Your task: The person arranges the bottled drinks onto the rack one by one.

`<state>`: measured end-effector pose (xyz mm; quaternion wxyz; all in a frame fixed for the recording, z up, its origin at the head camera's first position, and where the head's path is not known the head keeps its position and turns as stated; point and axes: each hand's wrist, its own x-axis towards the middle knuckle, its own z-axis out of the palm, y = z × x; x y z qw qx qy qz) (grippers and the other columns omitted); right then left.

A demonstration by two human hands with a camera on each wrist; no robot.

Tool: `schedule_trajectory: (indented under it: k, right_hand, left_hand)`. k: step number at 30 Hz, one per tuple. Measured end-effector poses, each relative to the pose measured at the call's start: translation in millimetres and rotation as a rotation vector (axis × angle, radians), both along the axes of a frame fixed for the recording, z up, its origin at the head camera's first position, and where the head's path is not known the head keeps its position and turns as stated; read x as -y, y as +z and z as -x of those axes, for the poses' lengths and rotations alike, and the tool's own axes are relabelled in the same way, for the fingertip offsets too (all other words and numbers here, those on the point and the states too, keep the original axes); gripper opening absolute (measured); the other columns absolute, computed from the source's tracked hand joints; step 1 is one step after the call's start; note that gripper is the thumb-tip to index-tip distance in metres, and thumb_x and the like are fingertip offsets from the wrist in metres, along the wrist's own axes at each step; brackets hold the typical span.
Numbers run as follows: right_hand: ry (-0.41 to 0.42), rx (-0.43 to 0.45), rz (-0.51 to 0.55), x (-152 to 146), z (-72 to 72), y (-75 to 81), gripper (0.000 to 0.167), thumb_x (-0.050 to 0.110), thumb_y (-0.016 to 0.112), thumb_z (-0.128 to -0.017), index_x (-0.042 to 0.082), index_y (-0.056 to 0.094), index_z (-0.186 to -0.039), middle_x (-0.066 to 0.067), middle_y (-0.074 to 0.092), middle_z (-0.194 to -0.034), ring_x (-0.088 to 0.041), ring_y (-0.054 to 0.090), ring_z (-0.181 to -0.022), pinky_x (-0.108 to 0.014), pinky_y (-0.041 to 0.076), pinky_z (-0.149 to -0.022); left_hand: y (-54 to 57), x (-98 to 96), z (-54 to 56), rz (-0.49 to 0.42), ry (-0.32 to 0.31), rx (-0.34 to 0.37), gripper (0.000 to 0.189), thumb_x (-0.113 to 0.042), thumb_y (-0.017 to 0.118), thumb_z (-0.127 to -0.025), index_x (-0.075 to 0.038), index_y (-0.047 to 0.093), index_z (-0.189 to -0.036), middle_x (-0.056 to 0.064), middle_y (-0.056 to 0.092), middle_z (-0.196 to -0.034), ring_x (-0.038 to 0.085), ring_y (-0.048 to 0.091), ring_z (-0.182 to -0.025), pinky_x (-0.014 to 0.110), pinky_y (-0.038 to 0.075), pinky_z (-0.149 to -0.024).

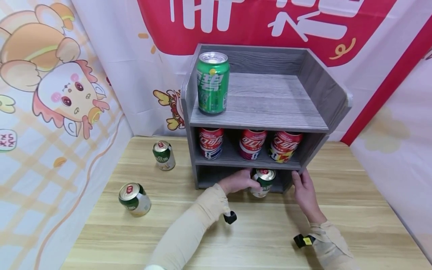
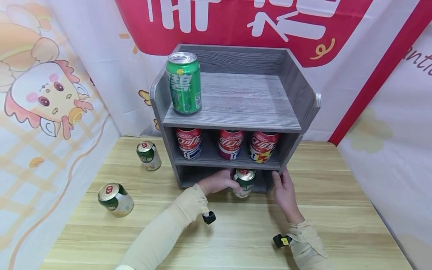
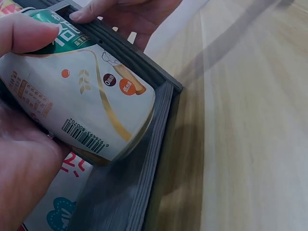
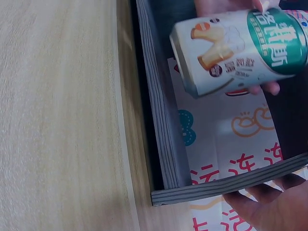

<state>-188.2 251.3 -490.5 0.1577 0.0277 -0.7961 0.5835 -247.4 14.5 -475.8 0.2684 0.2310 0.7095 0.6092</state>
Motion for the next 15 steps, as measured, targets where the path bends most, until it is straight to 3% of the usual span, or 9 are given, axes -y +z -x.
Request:
schedule_trajectory:
  k: [4, 11, 15]
  right_hand:
    - [-0.011, -0.008, -0.004, 0, -0.2, 0.0, 0.044, 0.023, 0.039, -0.112, 0.001, 0.042, -0.15, -0.01, 0.051, -0.142, 0.0, 0.049, -0.12, -0.013, 0.047, -0.095]
    - [-0.016, -0.018, 0.017, 2, -0.1, -0.8, 0.043, 0.02, 0.041, -0.111, -0.001, 0.044, -0.148, 0.019, 0.053, -0.127, 0.001, 0.051, -0.117, -0.016, 0.049, -0.094]
    - [-0.016, -0.019, 0.013, 2, 0.5, -1.0, 0.043, 0.02, 0.04, -0.111, -0.001, 0.043, -0.149, 0.018, 0.052, -0.129, 0.002, 0.05, -0.118, -0.015, 0.048, -0.094]
  left_hand:
    - [0.2, -6.6, 5.6, 0.004, -0.066, 0.067, 0.057, -0.006, 0.069, -0.081, 0.009, 0.055, -0.134, 0.014, 0.068, -0.12, 0.013, 0.062, -0.103, 0.023, 0.05, -0.099]
    - [-1.5, -21.1, 13.0, 0.015, -0.131, 0.098, 0.051, -0.009, 0.063, -0.087, 0.01, 0.055, -0.133, 0.012, 0.064, -0.125, 0.01, 0.058, -0.104, 0.021, 0.046, -0.099]
    - [-0.7, -27.8, 16.2, 0.03, -0.161, 0.098, 0.045, -0.01, 0.059, -0.091, 0.013, 0.056, -0.13, 0.013, 0.062, -0.124, 0.01, 0.056, -0.103, 0.019, 0.045, -0.097]
